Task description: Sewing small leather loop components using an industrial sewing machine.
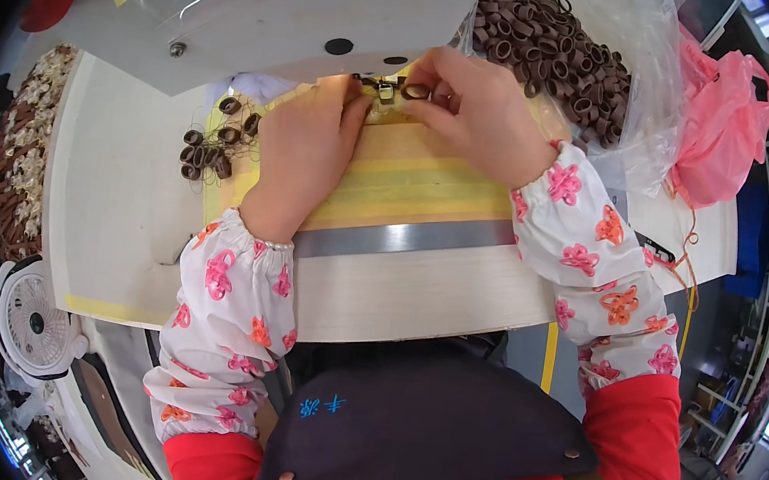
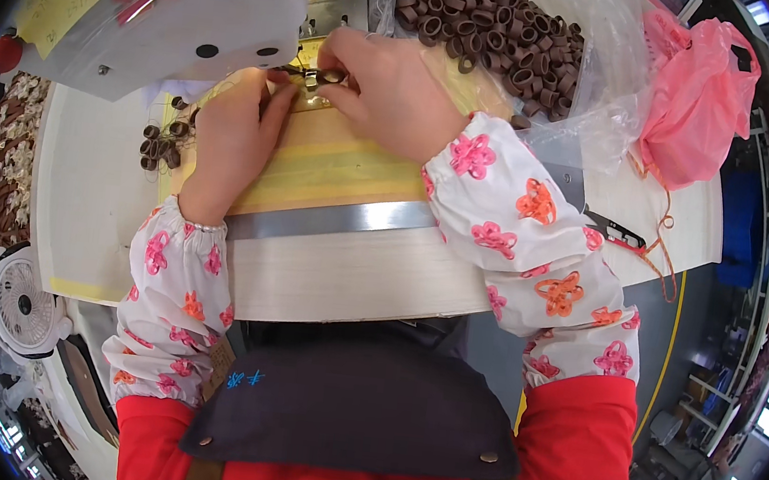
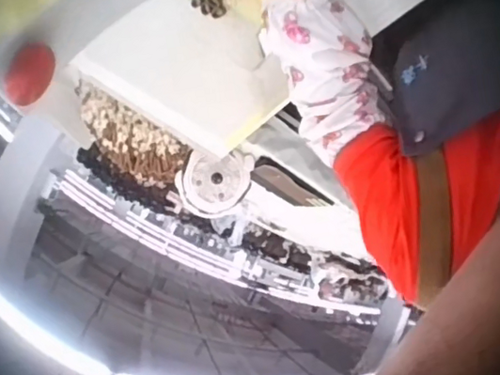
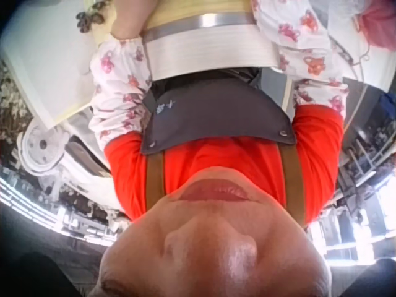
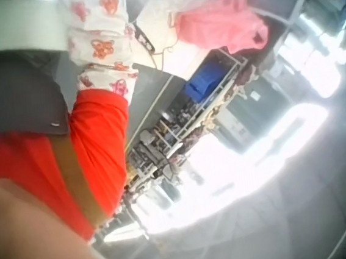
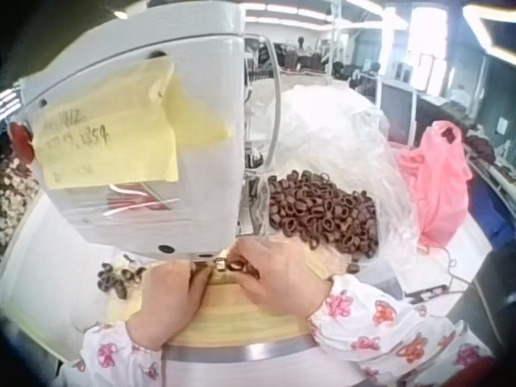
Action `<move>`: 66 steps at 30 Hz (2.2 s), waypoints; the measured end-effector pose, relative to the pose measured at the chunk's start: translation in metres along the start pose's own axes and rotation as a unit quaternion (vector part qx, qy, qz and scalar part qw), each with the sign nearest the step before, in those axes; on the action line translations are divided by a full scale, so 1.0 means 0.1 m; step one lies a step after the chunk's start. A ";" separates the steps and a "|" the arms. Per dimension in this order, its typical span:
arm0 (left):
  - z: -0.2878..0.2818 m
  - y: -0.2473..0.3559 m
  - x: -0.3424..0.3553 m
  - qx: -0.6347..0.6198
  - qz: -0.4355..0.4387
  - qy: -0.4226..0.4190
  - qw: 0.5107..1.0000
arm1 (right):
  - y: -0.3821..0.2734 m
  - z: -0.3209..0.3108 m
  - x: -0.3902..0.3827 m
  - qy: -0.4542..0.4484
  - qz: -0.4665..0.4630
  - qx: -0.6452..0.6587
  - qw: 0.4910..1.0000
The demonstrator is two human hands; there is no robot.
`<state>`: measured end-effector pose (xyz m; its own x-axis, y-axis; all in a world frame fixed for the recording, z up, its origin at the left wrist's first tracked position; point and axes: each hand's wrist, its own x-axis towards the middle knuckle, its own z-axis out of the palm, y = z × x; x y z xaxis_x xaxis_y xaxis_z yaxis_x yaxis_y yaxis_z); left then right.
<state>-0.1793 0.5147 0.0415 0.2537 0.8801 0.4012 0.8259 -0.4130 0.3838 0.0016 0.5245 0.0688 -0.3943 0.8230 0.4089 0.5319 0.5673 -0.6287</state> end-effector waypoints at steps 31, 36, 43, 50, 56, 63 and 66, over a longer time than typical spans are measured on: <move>-0.20 0.09 0.00 -0.277 -0.059 -0.215 0.935 | -0.06 0.07 -0.07 -0.168 0.297 0.401 0.850; -0.13 0.05 -0.01 -0.390 -0.135 -0.152 0.898 | 0.01 0.25 -0.21 -0.023 0.089 0.221 0.971; -0.12 0.04 0.04 -0.446 -0.184 -0.169 0.859 | -0.02 0.30 -0.26 0.037 -0.077 0.059 0.995; -0.12 0.01 0.00 -0.364 -0.184 -0.118 0.905 | -0.05 0.30 -0.19 0.034 -0.005 0.119 0.992; -0.12 0.05 -0.01 -0.207 -0.097 -0.103 0.968 | -0.01 0.26 -0.17 0.061 0.103 0.132 0.984; -0.08 0.05 0.04 -0.186 -0.092 -0.051 0.977 | 0.02 0.33 -0.05 0.070 0.087 0.065 0.992; -0.09 0.06 0.06 -0.179 -0.109 -0.056 0.976 | 0.04 0.32 -0.04 0.079 0.070 0.065 0.992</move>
<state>-0.1781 0.5151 0.0536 0.1618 0.9682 0.1908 0.6425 -0.2501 0.7243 -0.0183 0.5223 0.0432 -0.1947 0.8940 0.4036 0.4686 0.4462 -0.7625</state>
